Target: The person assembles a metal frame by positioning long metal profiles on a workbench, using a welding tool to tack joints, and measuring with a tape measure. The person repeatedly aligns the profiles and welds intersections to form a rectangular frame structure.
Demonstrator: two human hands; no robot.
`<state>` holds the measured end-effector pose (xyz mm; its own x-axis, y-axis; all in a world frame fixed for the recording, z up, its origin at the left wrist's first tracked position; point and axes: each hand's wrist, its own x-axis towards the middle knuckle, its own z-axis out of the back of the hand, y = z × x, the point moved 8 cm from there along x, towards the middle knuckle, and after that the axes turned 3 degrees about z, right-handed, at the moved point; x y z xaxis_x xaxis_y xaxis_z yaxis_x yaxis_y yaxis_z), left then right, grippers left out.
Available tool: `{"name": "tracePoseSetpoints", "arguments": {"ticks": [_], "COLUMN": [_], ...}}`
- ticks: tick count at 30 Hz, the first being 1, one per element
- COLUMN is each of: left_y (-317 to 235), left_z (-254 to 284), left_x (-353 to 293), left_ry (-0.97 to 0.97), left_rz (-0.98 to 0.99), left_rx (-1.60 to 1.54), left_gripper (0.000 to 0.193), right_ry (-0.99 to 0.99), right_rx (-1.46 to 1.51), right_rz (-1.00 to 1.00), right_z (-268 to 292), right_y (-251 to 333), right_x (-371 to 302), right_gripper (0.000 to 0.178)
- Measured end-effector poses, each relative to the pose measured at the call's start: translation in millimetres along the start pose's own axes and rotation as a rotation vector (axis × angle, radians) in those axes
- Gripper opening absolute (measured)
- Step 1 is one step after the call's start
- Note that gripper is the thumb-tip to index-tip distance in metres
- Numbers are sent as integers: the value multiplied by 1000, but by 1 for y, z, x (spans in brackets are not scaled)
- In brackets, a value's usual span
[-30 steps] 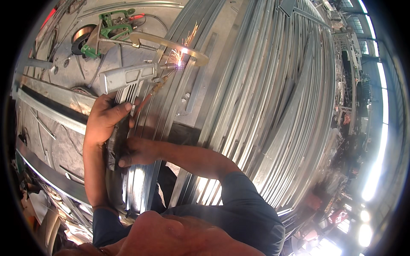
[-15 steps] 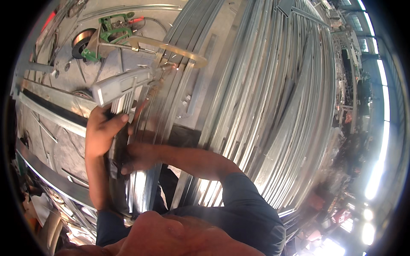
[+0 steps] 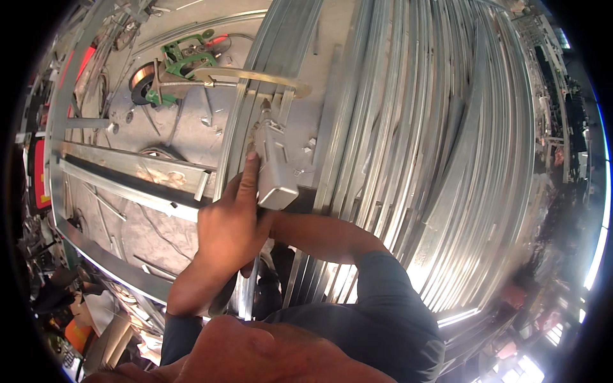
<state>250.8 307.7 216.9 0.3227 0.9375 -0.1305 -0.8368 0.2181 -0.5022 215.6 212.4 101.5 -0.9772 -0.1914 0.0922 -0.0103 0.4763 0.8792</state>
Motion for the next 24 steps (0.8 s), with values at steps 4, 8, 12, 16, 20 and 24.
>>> {"name": "tracePoseSetpoints", "arguments": {"ticks": [4, 8, 12, 16, 20, 24], "left_y": [-4, -16, -14, -13, -12, -13], "left_z": [-7, -6, -8, -9, -12, -8], "left_x": [13, 15, 21, 25, 26, 27], "left_ry": [12, -102, -86, -71, -72, -86], "left_rz": [37, -40, -10, 11, 16, 21], "left_rx": [121, 171, 197, 208, 234, 202], "left_gripper": [98, 78, 78, 77, 76, 76], "right_ry": [28, 52, 55, 62, 64, 73], "right_rx": [46, 53, 59, 68, 78, 77], "right_rz": [40, 52, 58, 56, 48, 46], "right_z": [6, 5, 7, 6, 2, 1], "right_y": [7, 11, 13, 13, 12, 11], "right_x": [-10, -14, -20, -21, -24, -24], "right_gripper": [66, 66, 66, 66, 66, 66]}}
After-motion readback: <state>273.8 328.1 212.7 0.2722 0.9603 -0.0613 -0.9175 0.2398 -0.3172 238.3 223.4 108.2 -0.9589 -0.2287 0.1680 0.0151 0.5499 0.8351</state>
